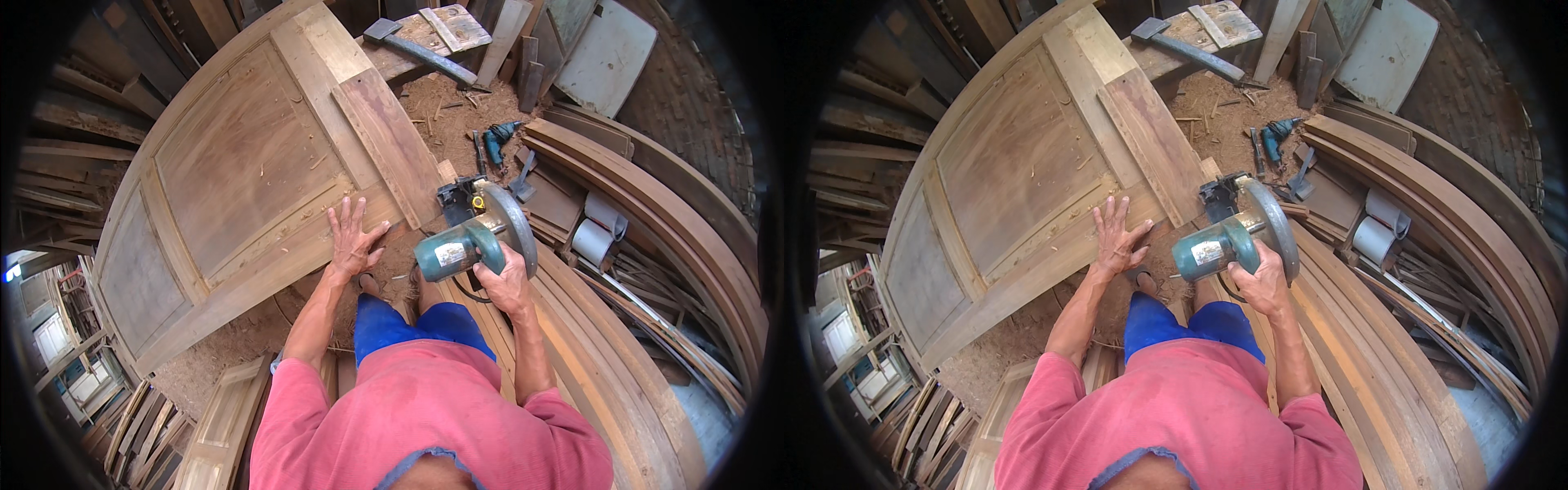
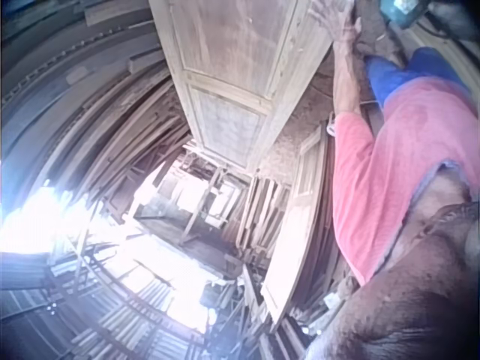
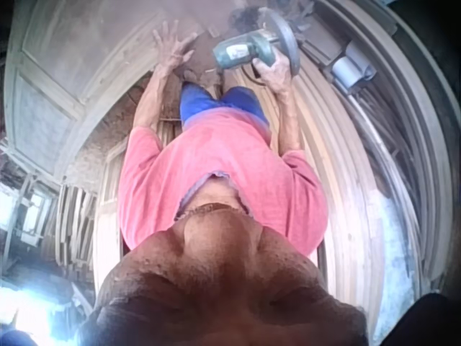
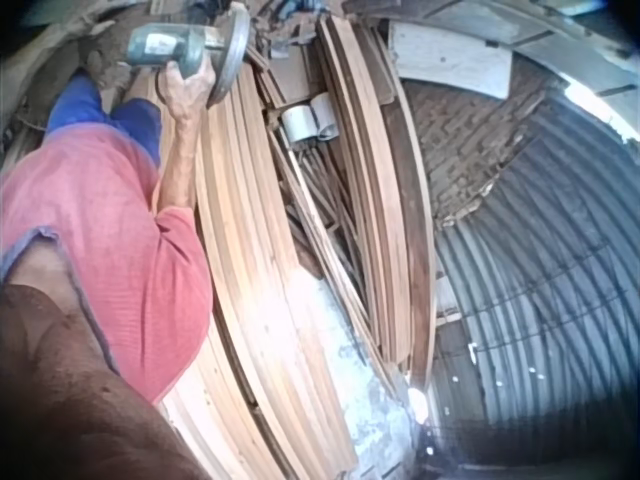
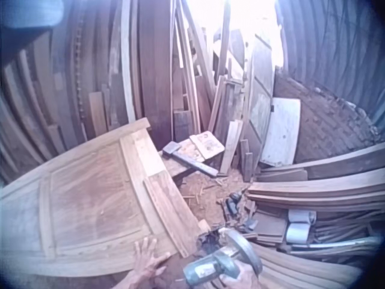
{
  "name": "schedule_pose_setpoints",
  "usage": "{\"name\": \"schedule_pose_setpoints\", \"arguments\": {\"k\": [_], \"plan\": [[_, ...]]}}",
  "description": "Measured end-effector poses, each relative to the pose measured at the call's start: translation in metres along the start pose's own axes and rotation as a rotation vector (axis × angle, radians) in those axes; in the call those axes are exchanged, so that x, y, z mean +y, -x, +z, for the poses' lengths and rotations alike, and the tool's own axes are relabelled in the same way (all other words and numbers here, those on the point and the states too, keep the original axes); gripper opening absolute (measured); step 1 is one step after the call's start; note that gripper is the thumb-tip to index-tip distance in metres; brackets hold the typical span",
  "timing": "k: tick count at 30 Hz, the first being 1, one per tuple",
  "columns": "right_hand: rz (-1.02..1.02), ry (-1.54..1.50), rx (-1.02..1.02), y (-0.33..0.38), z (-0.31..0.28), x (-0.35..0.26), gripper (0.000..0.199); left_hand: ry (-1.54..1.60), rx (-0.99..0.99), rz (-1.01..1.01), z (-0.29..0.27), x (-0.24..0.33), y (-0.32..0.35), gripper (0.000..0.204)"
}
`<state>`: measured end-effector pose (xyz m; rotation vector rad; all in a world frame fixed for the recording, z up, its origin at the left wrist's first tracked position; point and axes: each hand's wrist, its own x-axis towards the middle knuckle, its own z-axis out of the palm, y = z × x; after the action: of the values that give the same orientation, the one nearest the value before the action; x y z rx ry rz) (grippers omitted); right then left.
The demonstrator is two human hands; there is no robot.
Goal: The person cuts a wood plank using a circular saw. They plug in an extension cord, position the plank on a wooden door, use the saw to make cuts, and handle pliers on the saw.
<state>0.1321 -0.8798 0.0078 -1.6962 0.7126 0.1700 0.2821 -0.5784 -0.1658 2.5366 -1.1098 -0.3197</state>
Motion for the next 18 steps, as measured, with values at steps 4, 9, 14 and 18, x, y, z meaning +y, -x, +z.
{"name": "schedule_pose_setpoints", "arguments": {"k": [4,9,14,18], "plan": [[-0.052,0.041,-0.027,-0.004,-0.002,0.011,0.031,-0.036,-0.009,-0.117,-0.006,0.007,-0.004,0.088],[-0.090,0.076,-0.020,-0.005,-0.003,0.018,0.031,-0.050,0.054,-0.408,-0.007,0.009,0.010,0.109],[-0.093,0.084,-0.037,-0.002,-0.001,0.017,0.031,-0.089,0.043,-0.357,-0.009,0.009,0.006,0.108],[-0.030,0.016,-0.077,-0.004,0.008,0.009,0.031,-0.089,0.061,-0.356,-0.008,0.006,0.008,0.108]]}}
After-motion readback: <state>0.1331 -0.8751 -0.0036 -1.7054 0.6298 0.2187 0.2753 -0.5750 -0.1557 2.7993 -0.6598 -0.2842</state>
